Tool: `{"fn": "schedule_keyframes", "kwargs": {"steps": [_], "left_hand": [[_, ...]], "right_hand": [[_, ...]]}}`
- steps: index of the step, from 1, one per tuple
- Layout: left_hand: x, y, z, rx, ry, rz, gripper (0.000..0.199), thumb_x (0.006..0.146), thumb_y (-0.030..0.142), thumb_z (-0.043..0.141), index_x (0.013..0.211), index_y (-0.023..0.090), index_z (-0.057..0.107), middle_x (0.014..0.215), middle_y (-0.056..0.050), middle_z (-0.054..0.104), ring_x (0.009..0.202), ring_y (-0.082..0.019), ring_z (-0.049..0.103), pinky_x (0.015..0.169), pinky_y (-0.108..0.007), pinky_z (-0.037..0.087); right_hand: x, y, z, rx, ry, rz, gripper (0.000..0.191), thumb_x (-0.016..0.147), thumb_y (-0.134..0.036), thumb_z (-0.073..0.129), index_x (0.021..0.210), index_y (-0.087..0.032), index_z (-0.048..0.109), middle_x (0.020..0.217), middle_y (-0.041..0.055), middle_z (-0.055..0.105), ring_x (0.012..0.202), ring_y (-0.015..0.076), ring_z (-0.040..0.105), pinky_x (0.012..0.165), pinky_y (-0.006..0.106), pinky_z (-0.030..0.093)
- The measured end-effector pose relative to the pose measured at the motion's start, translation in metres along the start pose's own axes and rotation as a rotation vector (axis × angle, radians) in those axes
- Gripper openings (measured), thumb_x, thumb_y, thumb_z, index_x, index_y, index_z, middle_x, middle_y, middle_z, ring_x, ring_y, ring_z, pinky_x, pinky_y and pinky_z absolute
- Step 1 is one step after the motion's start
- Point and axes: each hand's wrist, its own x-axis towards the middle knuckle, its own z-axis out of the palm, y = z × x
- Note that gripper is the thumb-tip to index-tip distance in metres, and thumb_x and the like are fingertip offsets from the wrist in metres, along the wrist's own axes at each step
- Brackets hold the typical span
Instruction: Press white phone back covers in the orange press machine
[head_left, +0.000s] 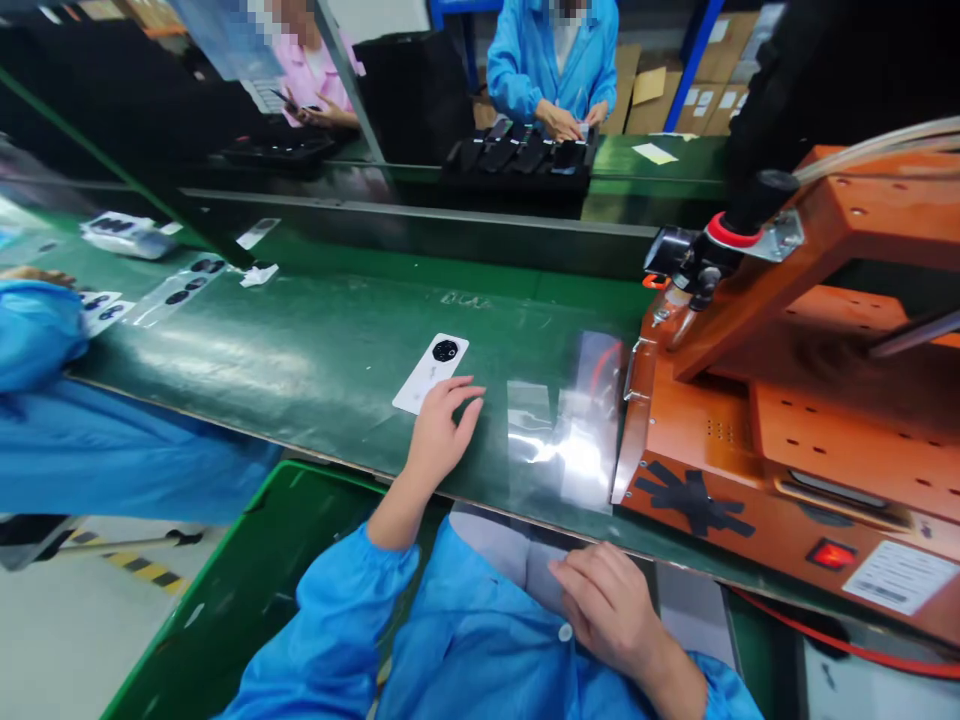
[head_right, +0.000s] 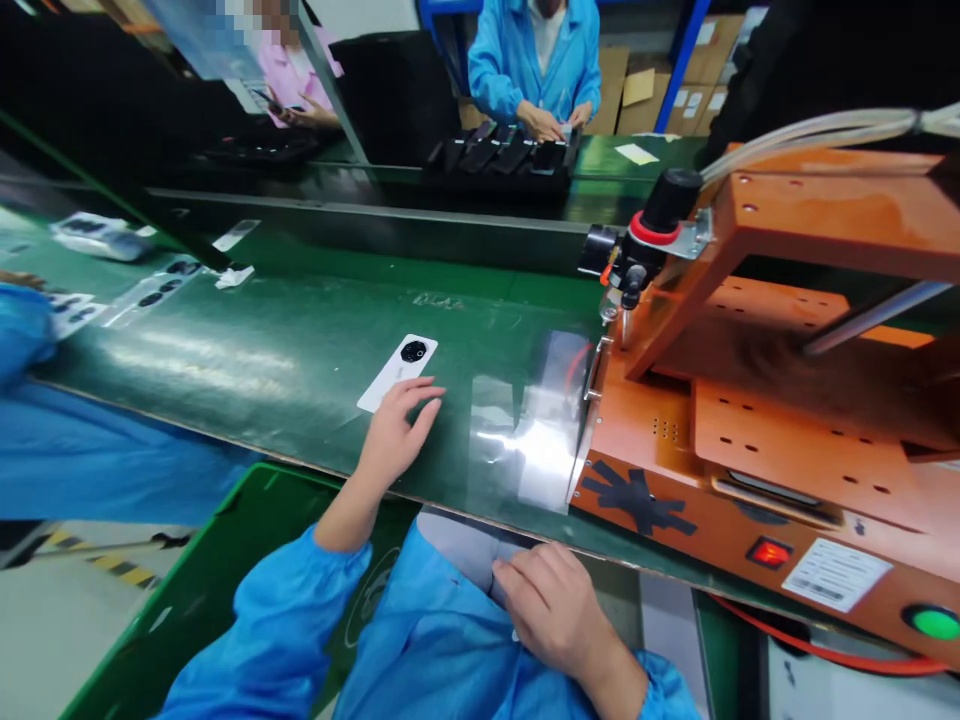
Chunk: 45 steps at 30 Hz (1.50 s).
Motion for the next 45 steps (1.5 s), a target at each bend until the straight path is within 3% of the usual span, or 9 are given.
{"fn": "schedule_keyframes", "kwargs": {"steps": [6,10,18,25,31,37,39,42,45], "left_hand": [[0.063,-0.008,0.035,0.078,-0.104,0.047,0.033,0.101,0.027,0.049,0.112,0.01,0.075,0.122,-0.011,0.069,0.121,-0.025,0.063,0.11,-0.043,0.045],[0.065,-0.014,0.039,0.107,-0.14,0.052,0.028,0.098,0.026,0.055,0.112,0.013,0.075,0.123,-0.011,0.07,0.118,-0.026,0.064,0.11,-0.044,0.047],[0.08,-0.012,0.049,0.16,-0.132,0.006,0.023,0.097,0.022,0.059,0.114,0.017,0.075,0.122,-0.012,0.073,0.116,-0.026,0.064,0.108,-0.045,0.047],[0.059,0.009,0.077,0.144,-0.126,-0.037,0.034,0.091,0.03,0.072,0.123,0.017,0.072,0.146,-0.017,0.06,0.142,-0.043,0.045,0.114,-0.066,0.033],[0.038,0.025,0.049,-0.024,-0.144,-0.041,0.017,0.091,0.024,0.069,0.107,0.02,0.076,0.118,-0.01,0.075,0.109,-0.025,0.069,0.1,-0.044,0.053],[-0.037,0.09,-0.009,-0.508,-0.363,-0.15,0.032,0.091,0.032,0.072,0.121,0.023,0.069,0.092,-0.003,0.076,0.082,-0.016,0.07,0.075,-0.027,0.056],[-0.056,0.102,-0.02,-0.608,-0.406,-0.236,0.041,0.086,0.032,0.076,0.125,0.023,0.066,0.088,-0.002,0.075,0.077,-0.015,0.068,0.071,-0.025,0.053],[-0.069,0.103,-0.022,-0.708,-0.326,-0.378,0.046,0.082,0.03,0.08,0.123,0.021,0.063,0.086,-0.003,0.076,0.075,-0.015,0.068,0.072,-0.025,0.053],[-0.074,0.096,-0.015,-0.834,-0.234,-0.501,0.032,0.08,0.033,0.081,0.106,0.018,0.067,0.086,-0.005,0.078,0.08,-0.017,0.072,0.078,-0.028,0.056]], "right_hand": [[-0.003,-0.003,0.014,-0.132,-0.034,0.038,0.039,0.096,-0.009,0.06,0.135,-0.012,0.062,0.111,0.0136,0.071,0.099,0.0263,0.066,0.083,0.041,0.052],[-0.011,-0.003,0.014,-0.205,-0.03,0.053,0.043,0.096,-0.013,0.066,0.138,-0.015,0.061,0.128,0.0145,0.068,0.115,0.0292,0.064,0.094,0.045,0.05],[-0.015,0.0,0.017,-0.144,-0.024,0.044,0.042,0.097,-0.008,0.055,0.137,-0.017,0.062,0.118,0.0111,0.071,0.11,0.0267,0.065,0.092,0.045,0.053],[-0.012,-0.004,0.01,-0.127,0.053,0.028,0.039,0.094,-0.003,0.053,0.129,-0.013,0.066,0.11,0.012,0.071,0.101,0.0252,0.067,0.086,0.043,0.057],[0.01,-0.008,-0.002,-0.024,0.121,0.089,0.04,0.094,-0.003,0.054,0.13,-0.018,0.064,0.106,0.0113,0.07,0.096,0.0248,0.067,0.078,0.042,0.06],[0.06,-0.024,-0.019,0.13,0.362,0.393,0.022,0.094,-0.017,0.063,0.115,-0.022,0.059,0.127,0.0169,0.059,0.117,0.0327,0.06,0.092,0.052,0.057],[0.074,-0.024,-0.017,0.287,0.409,0.485,0.012,0.096,-0.022,0.063,0.102,-0.024,0.052,0.118,0.0137,0.062,0.109,0.0293,0.062,0.087,0.047,0.057],[0.087,-0.02,-0.004,0.594,0.451,0.587,0.02,0.1,-0.023,0.06,0.091,-0.025,0.041,0.092,0.0034,0.062,0.083,0.0189,0.063,0.072,0.033,0.054],[0.088,-0.017,0.008,0.671,0.452,0.612,0.026,0.101,-0.024,0.062,0.088,-0.025,0.039,0.089,0.0008,0.062,0.081,0.0161,0.061,0.072,0.029,0.051]]}}
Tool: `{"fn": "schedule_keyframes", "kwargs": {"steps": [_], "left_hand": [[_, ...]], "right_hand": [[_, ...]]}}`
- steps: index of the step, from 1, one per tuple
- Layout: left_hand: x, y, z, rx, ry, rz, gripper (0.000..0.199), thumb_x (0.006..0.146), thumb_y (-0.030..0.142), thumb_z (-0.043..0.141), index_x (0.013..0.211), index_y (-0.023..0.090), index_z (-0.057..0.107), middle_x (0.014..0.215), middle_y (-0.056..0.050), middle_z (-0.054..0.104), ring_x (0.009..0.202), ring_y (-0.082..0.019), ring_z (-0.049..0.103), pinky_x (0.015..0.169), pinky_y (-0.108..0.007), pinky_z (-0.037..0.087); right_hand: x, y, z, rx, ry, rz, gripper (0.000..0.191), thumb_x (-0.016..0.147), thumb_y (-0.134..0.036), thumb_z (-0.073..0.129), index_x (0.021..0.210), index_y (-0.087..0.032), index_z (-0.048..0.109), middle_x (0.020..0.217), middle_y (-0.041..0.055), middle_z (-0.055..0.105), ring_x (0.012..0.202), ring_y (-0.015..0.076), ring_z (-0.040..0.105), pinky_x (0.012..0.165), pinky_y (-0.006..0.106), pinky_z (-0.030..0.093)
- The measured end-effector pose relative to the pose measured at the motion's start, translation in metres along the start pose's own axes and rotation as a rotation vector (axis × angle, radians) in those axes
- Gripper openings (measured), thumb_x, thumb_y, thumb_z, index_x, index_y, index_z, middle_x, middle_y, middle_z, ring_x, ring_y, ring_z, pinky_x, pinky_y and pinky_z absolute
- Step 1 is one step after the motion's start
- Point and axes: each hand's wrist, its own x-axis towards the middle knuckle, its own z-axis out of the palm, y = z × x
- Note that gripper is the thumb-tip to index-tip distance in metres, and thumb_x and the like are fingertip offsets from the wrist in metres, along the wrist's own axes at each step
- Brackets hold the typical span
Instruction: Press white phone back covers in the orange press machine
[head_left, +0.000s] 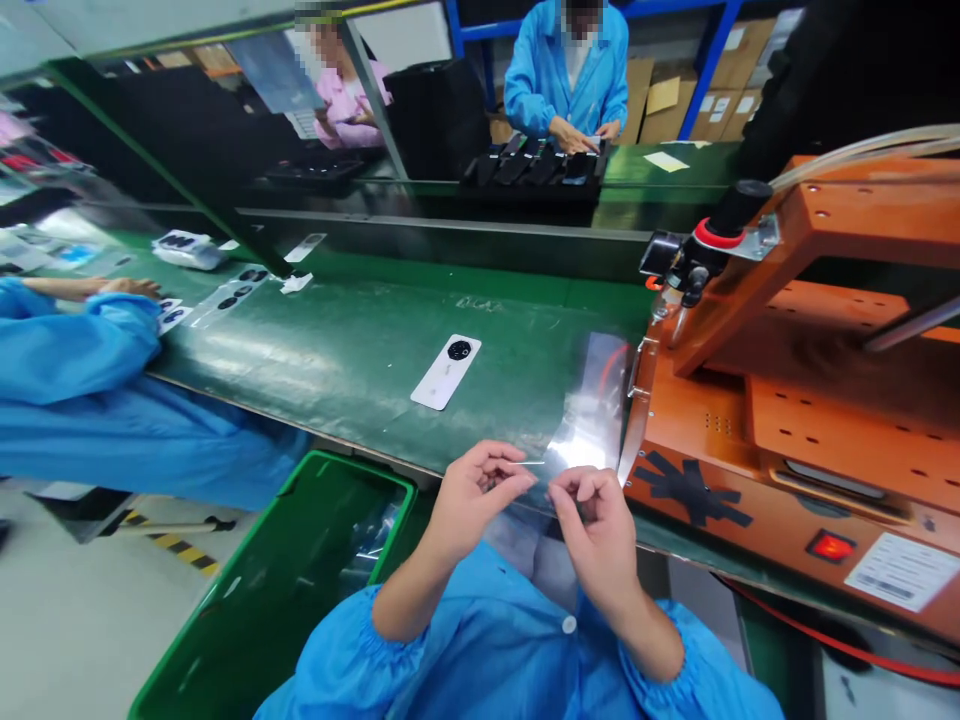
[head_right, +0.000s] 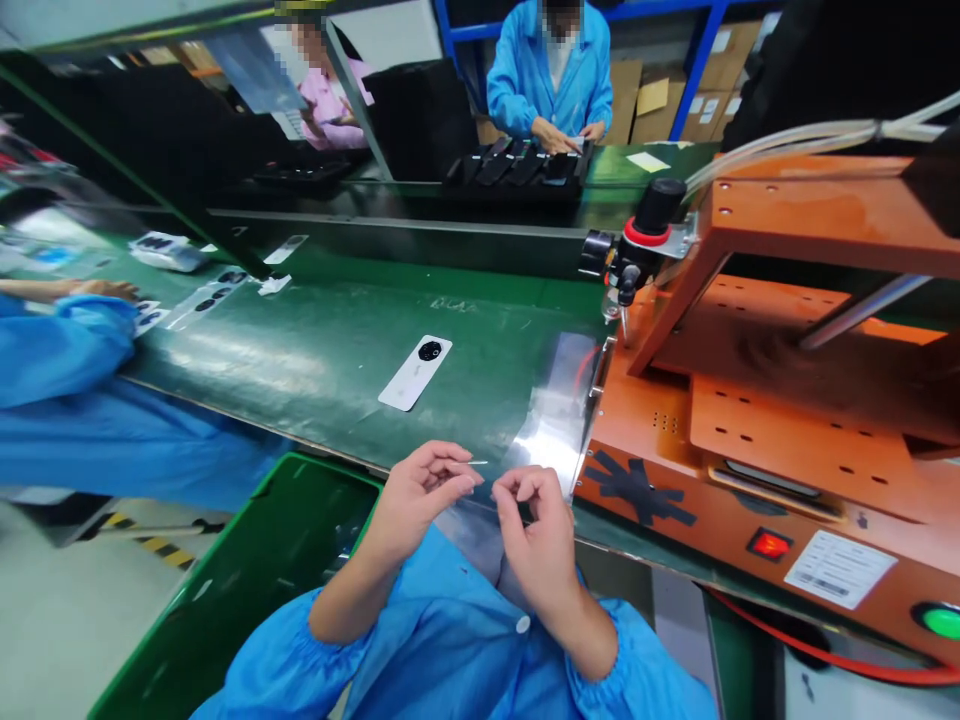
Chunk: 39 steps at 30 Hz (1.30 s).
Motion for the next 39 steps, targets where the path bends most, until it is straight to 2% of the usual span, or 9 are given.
{"fn": "schedule_keyframes", "kwargs": {"steps": [6,10,16,21,27,31,34,37,39], "left_hand": [[0.0,-0.006,0.003,-0.031,0.058,0.006,0.025,0.083,0.039,0.079,0.097,0.019,0.073,0.085,-0.005,0.079,0.081,-0.02,0.074,0.076,-0.03,0.057],[-0.003,-0.001,0.002,0.188,0.076,0.119,0.016,0.085,0.036,0.078,0.091,0.021,0.076,0.088,-0.003,0.077,0.083,-0.019,0.072,0.078,-0.029,0.055],[-0.005,0.001,-0.001,0.421,0.042,0.327,0.007,0.09,0.03,0.075,0.088,0.023,0.077,0.082,-0.001,0.075,0.076,-0.016,0.068,0.074,-0.027,0.054],[-0.006,0.001,-0.009,0.487,0.033,0.473,0.01,0.09,0.032,0.075,0.087,0.023,0.079,0.079,-0.002,0.077,0.073,-0.016,0.068,0.071,-0.028,0.053],[-0.016,-0.004,-0.007,0.067,-0.011,0.033,0.024,0.09,0.042,0.073,0.1,0.02,0.076,0.082,-0.004,0.077,0.072,-0.017,0.072,0.065,-0.026,0.056],[-0.023,-0.021,-0.006,-0.11,0.058,-0.098,0.034,0.088,0.051,0.072,0.09,0.017,0.068,0.075,-0.003,0.073,0.063,-0.014,0.068,0.059,-0.024,0.054],[-0.034,-0.04,-0.046,-0.071,0.271,-0.153,0.042,0.09,0.061,0.065,0.097,0.019,0.06,0.072,0.0,0.07,0.047,-0.012,0.06,0.041,-0.02,0.041],[-0.051,-0.052,-0.13,0.21,0.582,-0.087,0.047,0.091,0.065,0.059,0.107,0.021,0.058,0.067,0.005,0.063,0.038,-0.007,0.044,0.038,-0.018,0.03],[-0.062,-0.053,-0.196,0.457,0.648,-0.131,0.055,0.09,0.071,0.052,0.11,0.021,0.059,0.063,0.006,0.058,0.038,-0.008,0.041,0.039,-0.02,0.028]], "right_hand": [[-0.001,-0.002,-0.007,-0.143,-0.007,-0.065,0.023,0.099,-0.025,0.064,0.092,-0.025,0.043,0.094,0.0029,0.066,0.084,0.0192,0.065,0.073,0.033,0.054],[0.01,-0.021,-0.02,-0.478,0.015,-0.336,0.015,0.096,-0.02,0.068,0.108,-0.025,0.059,0.112,0.0086,0.065,0.103,0.0266,0.064,0.087,0.044,0.053],[0.032,-0.039,-0.025,-0.703,-0.261,-0.551,0.031,0.102,-0.015,0.061,0.132,-0.024,0.06,0.104,0.0043,0.072,0.091,0.0225,0.065,0.077,0.039,0.047],[0.036,-0.039,-0.025,-0.787,-0.363,-0.626,0.018,0.104,-0.014,0.057,0.118,-0.021,0.066,0.099,0.0038,0.072,0.087,0.0202,0.063,0.076,0.037,0.043],[0.034,-0.033,-0.022,-0.906,-0.417,-0.838,0.024,0.103,-0.011,0.05,0.12,-0.016,0.067,0.111,0.0106,0.074,0.094,0.0227,0.066,0.078,0.038,0.048],[0.024,-0.024,-0.012,-0.893,-0.409,-0.961,0.023,0.101,-0.009,0.051,0.115,-0.011,0.069,0.12,0.0167,0.071,0.108,0.0288,0.066,0.083,0.042,0.053],[0.01,-0.019,-0.001,-0.711,-0.339,-0.962,0.025,0.097,-0.005,0.053,0.113,-0.015,0.07,0.114,0.013,0.071,0.113,0.0282,0.064,0.089,0.043,0.055],[0.001,-0.013,0.008,-0.469,-0.247,-0.711,0.022,0.095,-0.006,0.056,0.108,-0.019,0.069,0.109,0.0103,0.066,0.102,0.0232,0.066,0.083,0.038,0.057],[0.003,-0.005,0.012,-0.374,-0.24,-0.499,0.016,0.097,-0.012,0.057,0.104,-0.021,0.068,0.11,0.0099,0.062,0.099,0.0219,0.064,0.081,0.036,0.057]]}}
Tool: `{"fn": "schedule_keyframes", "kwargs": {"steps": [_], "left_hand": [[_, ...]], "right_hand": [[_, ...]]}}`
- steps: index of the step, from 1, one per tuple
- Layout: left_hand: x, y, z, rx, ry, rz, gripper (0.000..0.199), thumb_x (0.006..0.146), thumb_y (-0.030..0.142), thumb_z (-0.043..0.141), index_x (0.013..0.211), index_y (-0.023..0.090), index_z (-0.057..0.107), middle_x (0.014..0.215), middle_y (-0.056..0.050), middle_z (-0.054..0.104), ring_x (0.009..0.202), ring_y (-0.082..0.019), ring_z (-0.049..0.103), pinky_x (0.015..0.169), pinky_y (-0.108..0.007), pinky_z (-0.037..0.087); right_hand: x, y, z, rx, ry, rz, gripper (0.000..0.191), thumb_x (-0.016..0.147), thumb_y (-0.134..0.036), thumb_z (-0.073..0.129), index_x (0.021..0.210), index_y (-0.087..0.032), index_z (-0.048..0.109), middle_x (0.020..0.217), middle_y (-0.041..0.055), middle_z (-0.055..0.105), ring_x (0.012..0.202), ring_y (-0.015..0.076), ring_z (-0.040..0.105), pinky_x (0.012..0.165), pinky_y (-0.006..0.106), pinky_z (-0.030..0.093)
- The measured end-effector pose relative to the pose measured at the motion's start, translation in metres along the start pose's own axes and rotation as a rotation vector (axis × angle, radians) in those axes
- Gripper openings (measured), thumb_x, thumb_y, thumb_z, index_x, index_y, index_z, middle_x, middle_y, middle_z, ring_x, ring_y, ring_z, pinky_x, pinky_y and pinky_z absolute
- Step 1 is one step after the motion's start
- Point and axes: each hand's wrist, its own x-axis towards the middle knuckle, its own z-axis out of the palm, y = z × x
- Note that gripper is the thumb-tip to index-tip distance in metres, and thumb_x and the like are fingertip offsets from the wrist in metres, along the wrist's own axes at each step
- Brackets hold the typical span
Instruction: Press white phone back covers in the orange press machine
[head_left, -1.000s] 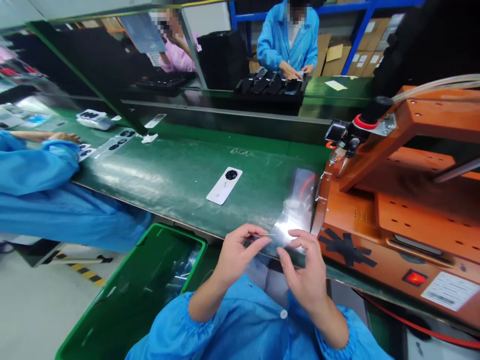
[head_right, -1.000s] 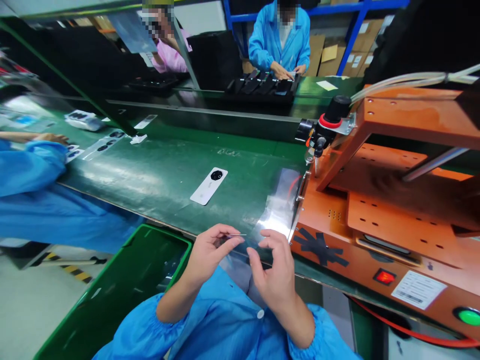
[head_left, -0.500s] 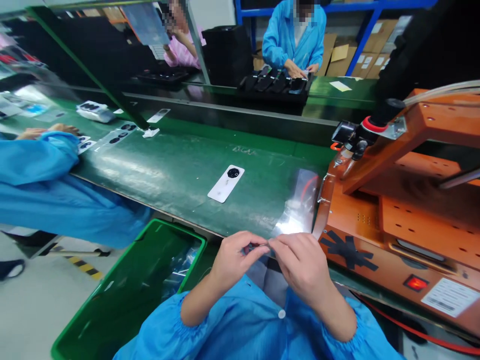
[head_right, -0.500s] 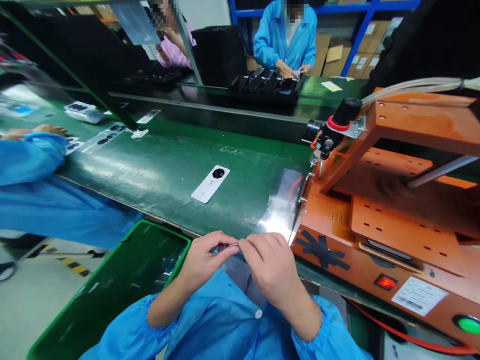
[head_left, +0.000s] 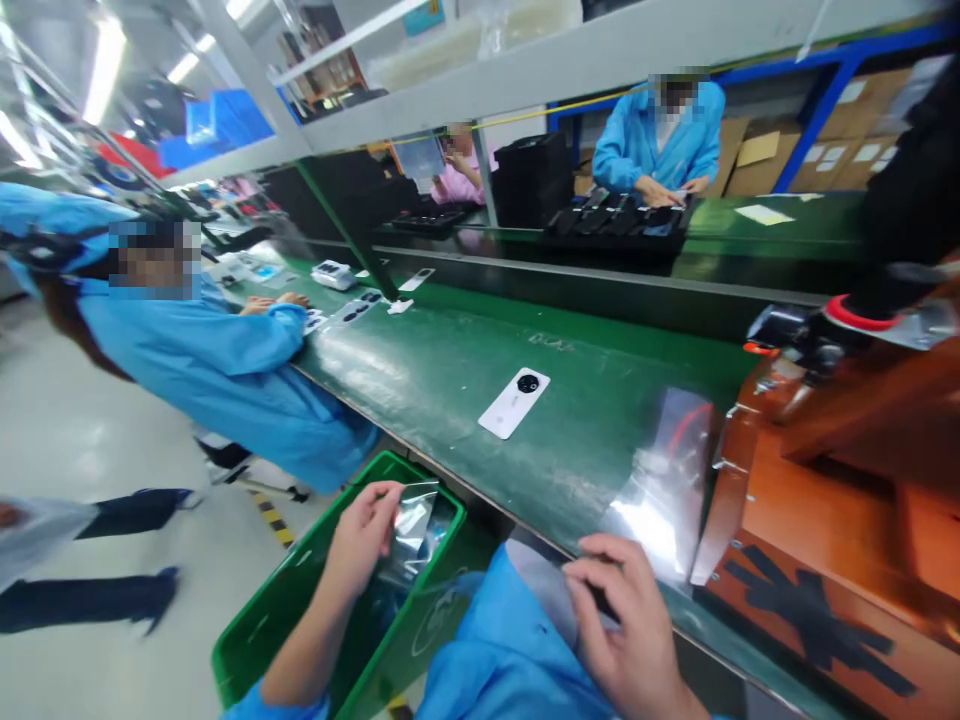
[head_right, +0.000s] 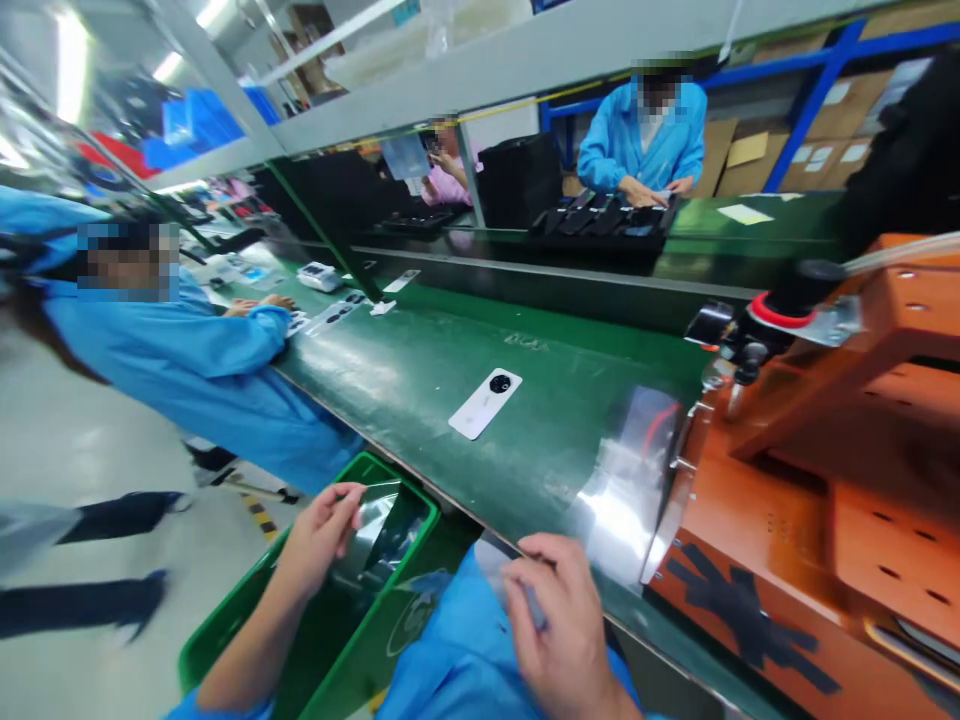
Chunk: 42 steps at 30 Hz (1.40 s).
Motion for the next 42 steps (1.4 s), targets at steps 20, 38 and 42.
{"fn": "schedule_keyframes", "kwargs": {"steps": [20,38,42], "left_hand": [[0.061,0.036,0.037,0.743,-0.079,0.387,0.049,0.101,0.055,0.038,0.104,0.021,0.073,0.103,-0.015,0.075,0.108,-0.034,0.067,0.1,-0.05,0.047],[-0.071,0.047,0.17,0.525,-0.367,1.047,0.062,0.097,0.054,0.058,0.151,0.025,0.05,0.148,-0.011,0.057,0.148,-0.033,0.04,0.128,-0.063,0.008],[-0.065,0.041,0.166,0.434,-0.339,1.138,0.06,0.095,0.052,0.061,0.147,0.023,0.054,0.145,-0.011,0.061,0.145,-0.031,0.045,0.128,-0.055,0.021]], "right_hand": [[-0.006,0.049,0.026,0.116,0.012,0.122,0.01,0.096,-0.017,0.061,0.103,-0.023,0.065,0.1,0.0064,0.058,0.091,0.0214,0.06,0.076,0.035,0.051],[0.079,0.074,0.015,0.361,0.062,0.933,0.037,0.077,-0.056,0.072,0.082,-0.02,0.071,0.078,0.0026,0.066,0.072,0.0189,0.054,0.068,0.031,0.043],[0.085,0.079,0.014,0.304,0.047,0.897,0.036,0.076,-0.054,0.073,0.084,-0.019,0.071,0.081,0.0033,0.068,0.077,0.0198,0.057,0.074,0.033,0.046]]}}
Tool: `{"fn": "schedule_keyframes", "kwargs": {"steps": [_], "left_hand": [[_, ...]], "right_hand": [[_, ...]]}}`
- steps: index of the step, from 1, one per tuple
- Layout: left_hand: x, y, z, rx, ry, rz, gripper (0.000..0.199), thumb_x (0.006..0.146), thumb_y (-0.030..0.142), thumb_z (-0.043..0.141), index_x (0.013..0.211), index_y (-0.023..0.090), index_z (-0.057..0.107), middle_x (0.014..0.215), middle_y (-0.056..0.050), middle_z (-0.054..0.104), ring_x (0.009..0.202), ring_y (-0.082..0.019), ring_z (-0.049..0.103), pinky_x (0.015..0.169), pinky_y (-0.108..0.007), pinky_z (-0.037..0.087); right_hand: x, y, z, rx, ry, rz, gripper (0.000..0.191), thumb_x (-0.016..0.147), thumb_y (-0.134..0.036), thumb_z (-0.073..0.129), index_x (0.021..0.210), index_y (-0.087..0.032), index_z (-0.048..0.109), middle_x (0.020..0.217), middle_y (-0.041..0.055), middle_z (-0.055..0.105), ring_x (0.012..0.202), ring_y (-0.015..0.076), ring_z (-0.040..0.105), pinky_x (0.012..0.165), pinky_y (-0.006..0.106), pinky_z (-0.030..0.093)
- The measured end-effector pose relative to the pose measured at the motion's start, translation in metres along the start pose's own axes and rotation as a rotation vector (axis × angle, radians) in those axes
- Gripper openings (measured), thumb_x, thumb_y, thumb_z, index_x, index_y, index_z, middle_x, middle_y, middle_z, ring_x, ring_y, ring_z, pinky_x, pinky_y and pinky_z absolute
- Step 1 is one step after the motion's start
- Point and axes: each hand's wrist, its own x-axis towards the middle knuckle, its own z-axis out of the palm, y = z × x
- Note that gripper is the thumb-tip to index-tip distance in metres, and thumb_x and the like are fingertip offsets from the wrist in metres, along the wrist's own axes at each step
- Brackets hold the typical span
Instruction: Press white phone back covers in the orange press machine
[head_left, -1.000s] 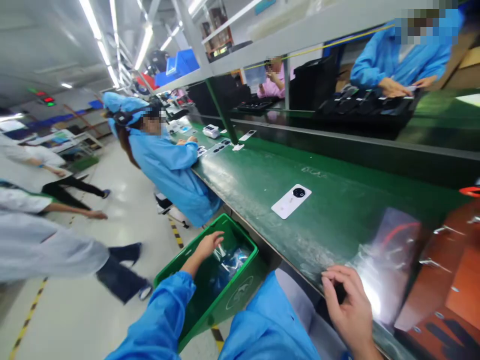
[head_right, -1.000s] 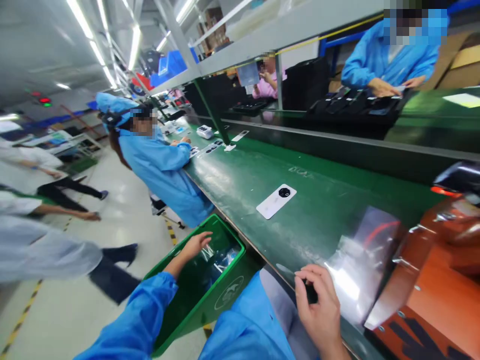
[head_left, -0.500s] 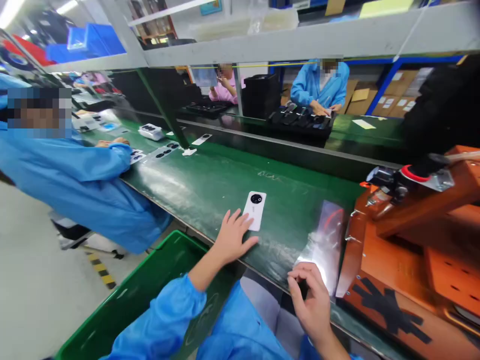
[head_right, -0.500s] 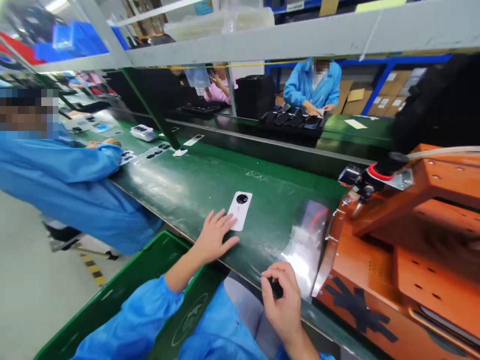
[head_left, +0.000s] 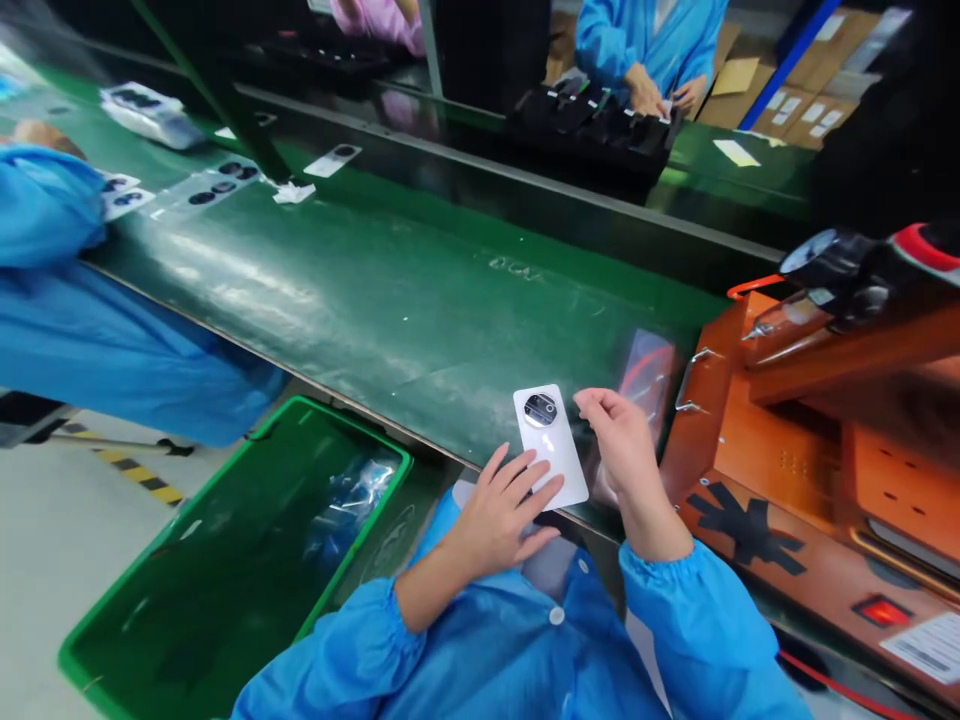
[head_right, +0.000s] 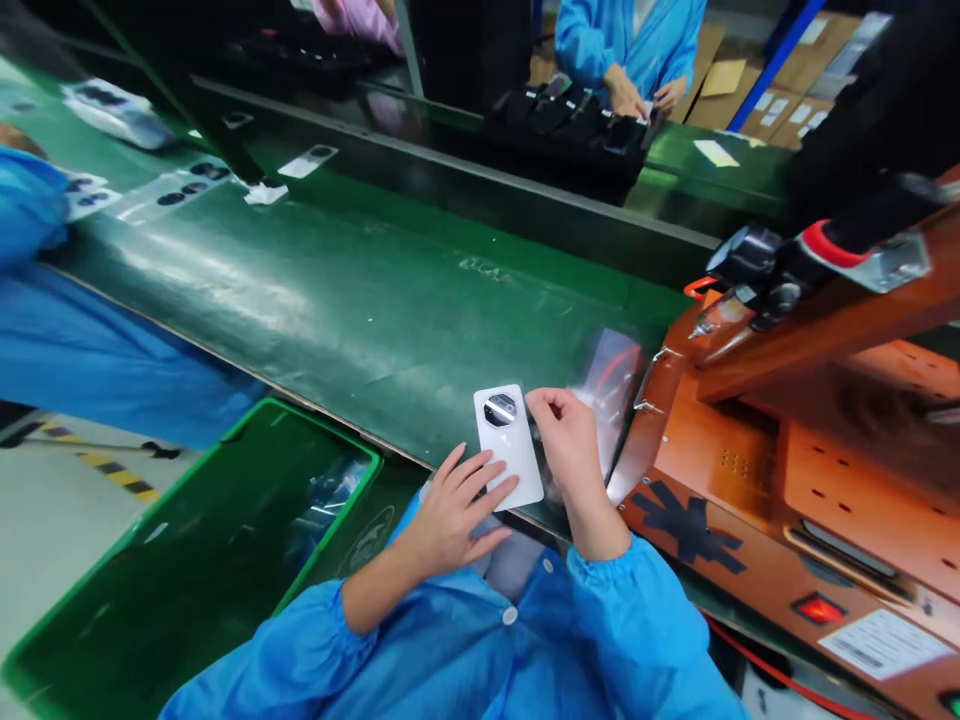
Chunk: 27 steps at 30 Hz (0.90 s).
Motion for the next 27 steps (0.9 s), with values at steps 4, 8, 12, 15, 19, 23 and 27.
{"fn": "schedule_keyframes", "kwargs": {"steps": [4,8,12,15,19,23,27], "left_hand": [[-0.006,-0.017,0.006,0.02,0.143,-0.053,0.072,0.09,0.06,0.064,0.147,0.017,0.053,0.146,-0.017,0.06,0.142,-0.033,0.049,0.126,-0.055,0.023],[-0.012,-0.032,0.03,0.103,0.28,-0.029,0.059,0.092,0.051,0.062,0.143,0.021,0.058,0.137,-0.011,0.069,0.134,-0.027,0.059,0.123,-0.043,0.027],[-0.015,-0.037,0.045,0.157,0.399,-0.009,0.049,0.095,0.047,0.058,0.139,0.027,0.061,0.129,-0.005,0.074,0.129,-0.023,0.063,0.114,-0.038,0.034],[-0.015,-0.037,0.046,0.177,0.386,-0.001,0.044,0.097,0.045,0.056,0.137,0.028,0.063,0.127,-0.004,0.075,0.126,-0.022,0.065,0.111,-0.038,0.036],[-0.014,-0.037,0.048,0.183,0.416,-0.01,0.04,0.098,0.046,0.055,0.134,0.032,0.065,0.123,-0.003,0.077,0.121,-0.023,0.067,0.108,-0.038,0.036],[-0.017,-0.038,0.054,0.162,0.42,-0.03,0.043,0.096,0.049,0.057,0.136,0.034,0.064,0.124,-0.002,0.076,0.122,-0.024,0.066,0.107,-0.039,0.036],[-0.022,-0.04,0.058,0.164,0.401,-0.034,0.043,0.097,0.052,0.056,0.136,0.034,0.065,0.123,-0.003,0.076,0.121,-0.024,0.066,0.106,-0.039,0.036]], "right_hand": [[0.004,-0.004,-0.002,-0.158,-0.061,-0.113,0.031,0.082,-0.051,0.069,0.081,-0.02,0.07,0.091,0.006,0.069,0.087,0.0229,0.061,0.082,0.037,0.046],[0.01,-0.005,0.002,-0.4,-0.136,-0.242,0.028,0.089,-0.045,0.058,0.076,-0.021,0.066,0.099,0.0086,0.066,0.096,0.0249,0.061,0.087,0.039,0.047],[0.012,-0.003,0.008,-0.519,-0.214,-0.258,0.025,0.092,-0.039,0.054,0.074,-0.022,0.061,0.095,0.0075,0.062,0.097,0.0248,0.059,0.088,0.04,0.045],[0.01,0.002,0.01,-0.576,-0.203,-0.237,0.025,0.093,-0.037,0.053,0.074,-0.022,0.059,0.096,0.007,0.061,0.098,0.0252,0.059,0.088,0.041,0.045],[0.009,0.007,0.01,-0.626,-0.198,-0.221,0.025,0.095,-0.036,0.052,0.076,-0.022,0.059,0.097,0.007,0.06,0.099,0.0251,0.059,0.088,0.04,0.045],[0.011,0.008,0.01,-0.687,-0.202,-0.223,0.024,0.096,-0.034,0.052,0.077,-0.022,0.06,0.099,0.0078,0.061,0.099,0.0257,0.059,0.087,0.041,0.045],[0.013,0.009,0.009,-0.747,-0.214,-0.245,0.024,0.097,-0.034,0.052,0.078,-0.022,0.06,0.097,0.0081,0.062,0.099,0.0274,0.06,0.086,0.042,0.044]]}}
